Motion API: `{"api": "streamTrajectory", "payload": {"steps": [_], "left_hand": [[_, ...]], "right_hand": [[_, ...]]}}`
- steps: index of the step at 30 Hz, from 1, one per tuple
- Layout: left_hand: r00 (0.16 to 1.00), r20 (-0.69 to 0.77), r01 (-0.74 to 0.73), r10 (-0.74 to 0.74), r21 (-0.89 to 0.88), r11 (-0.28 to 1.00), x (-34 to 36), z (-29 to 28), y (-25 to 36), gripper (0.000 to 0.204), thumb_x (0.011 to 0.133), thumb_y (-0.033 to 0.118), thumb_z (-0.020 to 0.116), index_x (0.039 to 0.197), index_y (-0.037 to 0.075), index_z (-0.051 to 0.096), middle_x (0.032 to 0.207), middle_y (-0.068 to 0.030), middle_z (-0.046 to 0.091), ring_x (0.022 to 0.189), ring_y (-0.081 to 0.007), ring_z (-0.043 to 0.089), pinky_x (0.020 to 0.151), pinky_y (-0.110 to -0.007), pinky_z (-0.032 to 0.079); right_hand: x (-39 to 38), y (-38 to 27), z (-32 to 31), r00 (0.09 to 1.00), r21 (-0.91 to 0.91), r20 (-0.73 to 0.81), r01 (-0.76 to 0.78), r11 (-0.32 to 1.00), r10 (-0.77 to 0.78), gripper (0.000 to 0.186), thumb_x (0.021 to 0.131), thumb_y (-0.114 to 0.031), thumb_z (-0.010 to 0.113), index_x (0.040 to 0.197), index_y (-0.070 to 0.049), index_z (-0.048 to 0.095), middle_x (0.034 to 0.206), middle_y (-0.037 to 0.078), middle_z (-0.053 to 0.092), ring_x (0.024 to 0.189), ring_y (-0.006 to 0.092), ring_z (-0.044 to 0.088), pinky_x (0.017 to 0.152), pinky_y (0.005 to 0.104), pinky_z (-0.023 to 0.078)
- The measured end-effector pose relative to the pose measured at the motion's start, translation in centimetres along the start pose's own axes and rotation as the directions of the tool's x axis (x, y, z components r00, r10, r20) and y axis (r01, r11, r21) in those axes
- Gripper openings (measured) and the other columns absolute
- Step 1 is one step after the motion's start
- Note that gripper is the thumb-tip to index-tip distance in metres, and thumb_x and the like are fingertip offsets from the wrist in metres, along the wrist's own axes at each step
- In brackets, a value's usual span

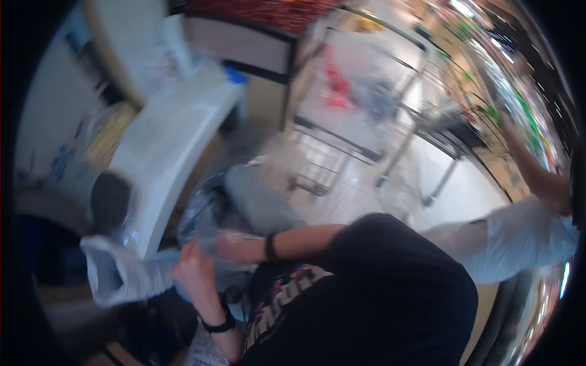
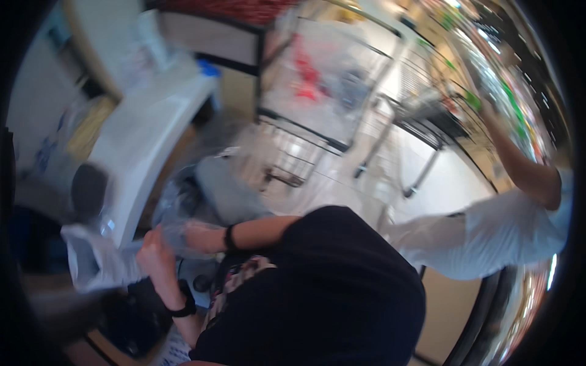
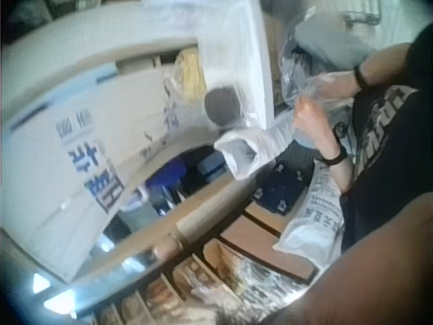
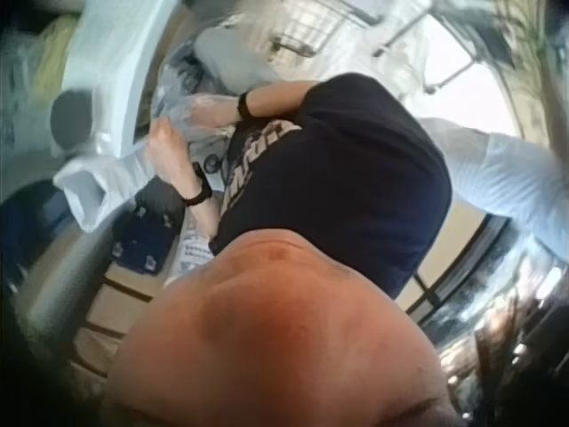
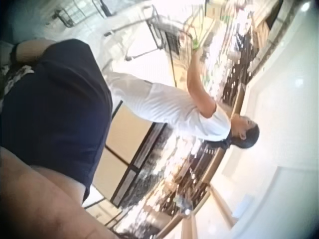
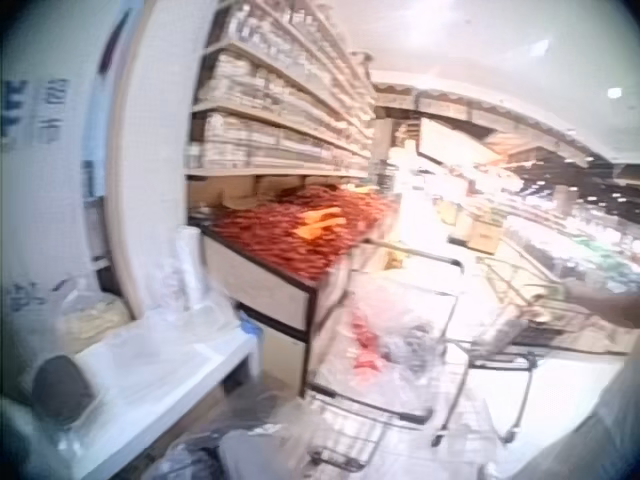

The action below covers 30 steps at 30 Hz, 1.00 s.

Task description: Weighing a product in a plastic bag and sealing it with a machine in a supermarket.

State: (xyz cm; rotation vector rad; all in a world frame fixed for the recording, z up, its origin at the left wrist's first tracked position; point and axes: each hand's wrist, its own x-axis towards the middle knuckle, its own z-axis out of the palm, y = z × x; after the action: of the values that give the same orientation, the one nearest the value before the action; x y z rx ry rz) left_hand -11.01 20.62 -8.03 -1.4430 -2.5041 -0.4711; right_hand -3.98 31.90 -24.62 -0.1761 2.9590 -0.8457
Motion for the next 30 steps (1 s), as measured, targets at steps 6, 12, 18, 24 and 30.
{"api": "streamTrajectory", "payload": {"steps": [6, 12, 18, 24, 30], "left_hand": [[0.994, 0.108, -0.026, 0.034, -0.077, 0.997, 0.3, -2.8, -1.0, 0.021, 0.066, 0.004, 0.061, 0.084, 0.01, 0.071, 0.097, -0.0051, 0.069, 0.073, -0.023, 0.068, 0.059, -0.035, 0.054], [0.987, 0.149, 0.074, -0.065, -0.056, 0.996, 0.7, -2.7, -1.3, 0.011, 0.066, 0.004, 0.061, 0.076, 0.007, 0.065, 0.083, -0.0052, 0.064, 0.07, -0.0258, 0.066, 0.058, -0.036, 0.053], [0.981, 0.12, 0.162, -0.15, -0.107, 0.981, 1.7, -4.1, -3.7, 0.018, 0.07, 0.001, 0.059, 0.086, 0.004, 0.068, 0.087, -0.0118, 0.066, 0.077, -0.033, 0.065, 0.067, -0.041, 0.053], [0.97, 0.093, 0.238, -0.225, -0.17, 0.956, 1.8, -6.4, -6.9, 0.021, 0.073, 0.004, 0.057, 0.09, 0.004, 0.07, 0.087, -0.0131, 0.067, 0.078, -0.0333, 0.065, 0.07, -0.042, 0.052], [0.96, 0.195, 0.247, -0.202, -0.244, 0.938, 2.1, -8.3, -6.6, 0.03, 0.071, 0.004, 0.057, 0.098, 0.007, 0.069, 0.094, -0.0128, 0.067, 0.076, -0.0327, 0.064, 0.068, -0.04, 0.052]], "right_hand": [[1.2, 1.0, -0.4, 0.927, -0.005, -0.27, 0.27, 0.963, -0.261, 0.011, 0.085, -0.015, 0.055, 0.092, -0.007, 0.06, 0.093, 0.013, 0.061, 0.09, 0.0308, 0.058, 0.081, 0.0424, 0.046], [1.5, -0.5, -2.9, 0.915, 0.163, -0.272, 0.348, 0.923, -0.297, 0.021, 0.085, -0.02, 0.056, 0.098, -0.006, 0.064, 0.099, 0.014, 0.063, 0.102, 0.0307, 0.058, 0.088, 0.0422, 0.045], [-1.5, -5.9, -14.9, 0.966, 0.075, -0.026, 0.259, 0.963, -0.258, 0.027, 0.081, -0.029, 0.065, 0.092, -0.004, 0.065, 0.096, 0.016, 0.064, 0.084, 0.0331, 0.063, 0.078, 0.0404, 0.05], [-2.9, -1.5, -15.6, 0.874, -0.089, -0.266, 0.397, 0.913, -0.406, 0.016, 0.075, -0.013, 0.071, 0.088, -0.006, 0.064, 0.078, 0.008, 0.064, 0.075, 0.0278, 0.062, 0.077, 0.0369, 0.05], [-3.7, 0.7, -16.8, 0.847, -0.104, -0.293, 0.432, 0.896, -0.443, 0.015, 0.074, -0.01, 0.072, 0.086, -0.006, 0.064, 0.081, 0.008, 0.063, 0.079, 0.0273, 0.062, 0.076, 0.0361, 0.05]]}}
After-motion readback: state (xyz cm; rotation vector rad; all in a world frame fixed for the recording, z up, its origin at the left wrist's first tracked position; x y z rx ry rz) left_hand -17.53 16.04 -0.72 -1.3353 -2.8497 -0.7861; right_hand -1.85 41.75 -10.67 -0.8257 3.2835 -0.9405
